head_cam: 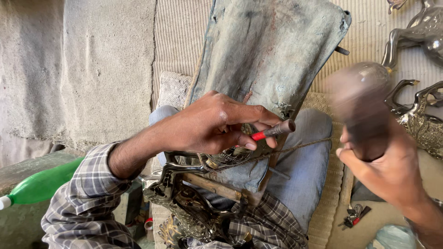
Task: The person uses a hammer and a red-handled chisel to engrave decorative patterns into a polished metal sphere. They repeatedly strike the chisel along the surface, adjusting its position to create fine lines and details.
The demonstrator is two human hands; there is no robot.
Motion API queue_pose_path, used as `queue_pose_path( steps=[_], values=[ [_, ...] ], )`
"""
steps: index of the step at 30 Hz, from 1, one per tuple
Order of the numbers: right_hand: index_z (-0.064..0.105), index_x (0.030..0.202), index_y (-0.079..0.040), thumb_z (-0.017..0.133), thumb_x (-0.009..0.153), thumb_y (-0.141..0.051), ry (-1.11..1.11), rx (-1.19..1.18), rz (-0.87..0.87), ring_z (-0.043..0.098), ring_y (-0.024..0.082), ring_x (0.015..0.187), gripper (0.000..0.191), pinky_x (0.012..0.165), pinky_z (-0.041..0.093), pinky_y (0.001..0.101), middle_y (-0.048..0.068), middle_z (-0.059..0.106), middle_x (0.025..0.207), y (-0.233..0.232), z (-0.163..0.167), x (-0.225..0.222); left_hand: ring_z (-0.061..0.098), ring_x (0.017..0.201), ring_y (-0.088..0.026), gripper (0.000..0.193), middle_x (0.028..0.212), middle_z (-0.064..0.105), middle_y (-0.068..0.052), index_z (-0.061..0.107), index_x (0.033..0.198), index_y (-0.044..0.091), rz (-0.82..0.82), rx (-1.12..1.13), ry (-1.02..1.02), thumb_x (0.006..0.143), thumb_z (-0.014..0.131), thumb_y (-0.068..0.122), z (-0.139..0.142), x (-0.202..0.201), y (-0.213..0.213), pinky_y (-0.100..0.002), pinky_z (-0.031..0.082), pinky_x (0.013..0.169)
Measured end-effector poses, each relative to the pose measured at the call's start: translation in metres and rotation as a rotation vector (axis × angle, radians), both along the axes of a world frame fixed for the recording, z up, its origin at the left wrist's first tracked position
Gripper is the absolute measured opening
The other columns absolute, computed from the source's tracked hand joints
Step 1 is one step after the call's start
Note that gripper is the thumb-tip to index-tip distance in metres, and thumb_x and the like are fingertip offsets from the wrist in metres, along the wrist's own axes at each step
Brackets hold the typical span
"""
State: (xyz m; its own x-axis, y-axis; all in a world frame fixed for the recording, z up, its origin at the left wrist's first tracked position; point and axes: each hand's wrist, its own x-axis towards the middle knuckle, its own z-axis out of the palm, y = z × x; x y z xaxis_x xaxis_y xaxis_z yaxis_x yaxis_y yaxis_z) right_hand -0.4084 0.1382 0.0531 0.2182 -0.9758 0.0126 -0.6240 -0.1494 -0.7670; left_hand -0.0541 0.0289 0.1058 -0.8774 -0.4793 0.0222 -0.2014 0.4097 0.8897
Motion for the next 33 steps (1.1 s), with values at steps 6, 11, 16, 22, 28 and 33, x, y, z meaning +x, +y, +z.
queue_pose_path(
  steps=[6,11,16,22,28,33],
  values=[
    [0.04,0.137,0.0,0.079,0.079,0.003,0.031,-0.059,0.005,0.068,0.017,0.079,0.07,0.071,0.057,0.0323,0.01,0.069,0.093,-0.004,0.007,0.004,0.081,0.103,-0.015,0.046,0.131,0.074,-0.001,0.063,0.139,0.013,-0.047,0.044,0.122,0.096,0.072,0.0,0.0,0.003,-0.003,-0.027,0.069,0.072],
    [0.048,0.132,0.003,0.079,0.066,0.006,0.201,-0.166,0.053,0.069,0.022,0.082,0.073,0.07,0.057,0.0348,0.016,0.068,0.094,-0.007,0.016,0.014,0.081,0.092,-0.014,0.046,0.124,0.077,-0.002,0.064,0.135,0.012,-0.061,0.049,0.1,0.093,0.071,-0.004,0.002,0.001,-0.009,-0.029,0.061,0.055],
    [0.052,0.125,0.002,0.08,0.074,0.003,0.032,-0.092,-0.023,0.07,0.021,0.083,0.058,0.071,0.06,0.0335,0.014,0.069,0.095,-0.011,0.021,0.02,0.079,0.079,-0.013,0.048,0.122,0.077,-0.003,0.063,0.136,0.01,-0.082,0.093,0.093,0.091,0.071,-0.005,0.008,0.005,-0.013,-0.029,0.056,0.048],
    [0.058,0.111,0.002,0.081,0.075,0.004,0.132,-0.081,-0.032,0.071,0.023,0.08,0.043,0.07,0.06,0.0356,0.017,0.069,0.096,-0.015,0.03,0.028,0.081,0.081,-0.01,0.045,0.12,0.078,0.0,0.062,0.138,0.011,-0.109,0.169,0.139,0.095,0.074,0.003,0.002,0.007,-0.017,-0.026,0.06,0.056],
    [0.055,0.127,0.002,0.079,0.071,0.0,0.096,-0.105,-0.001,0.071,0.023,0.083,0.061,0.072,0.061,0.0351,0.016,0.069,0.099,-0.017,0.034,0.032,0.081,0.087,-0.01,0.048,0.122,0.078,-0.001,0.058,0.143,0.009,-0.154,0.164,0.185,0.097,0.069,0.0,0.002,0.013,-0.021,-0.026,0.064,0.062],
    [0.058,0.115,-0.002,0.082,0.079,0.002,-0.058,0.072,-0.082,0.069,0.021,0.078,0.043,0.072,0.06,0.0353,0.014,0.066,0.094,-0.015,0.03,0.026,0.08,0.073,-0.011,0.049,0.113,0.08,-0.001,0.06,0.139,0.01,-0.134,0.313,0.061,0.092,0.073,0.0,0.002,0.013,-0.024,-0.027,0.064,0.055]
  ],
)
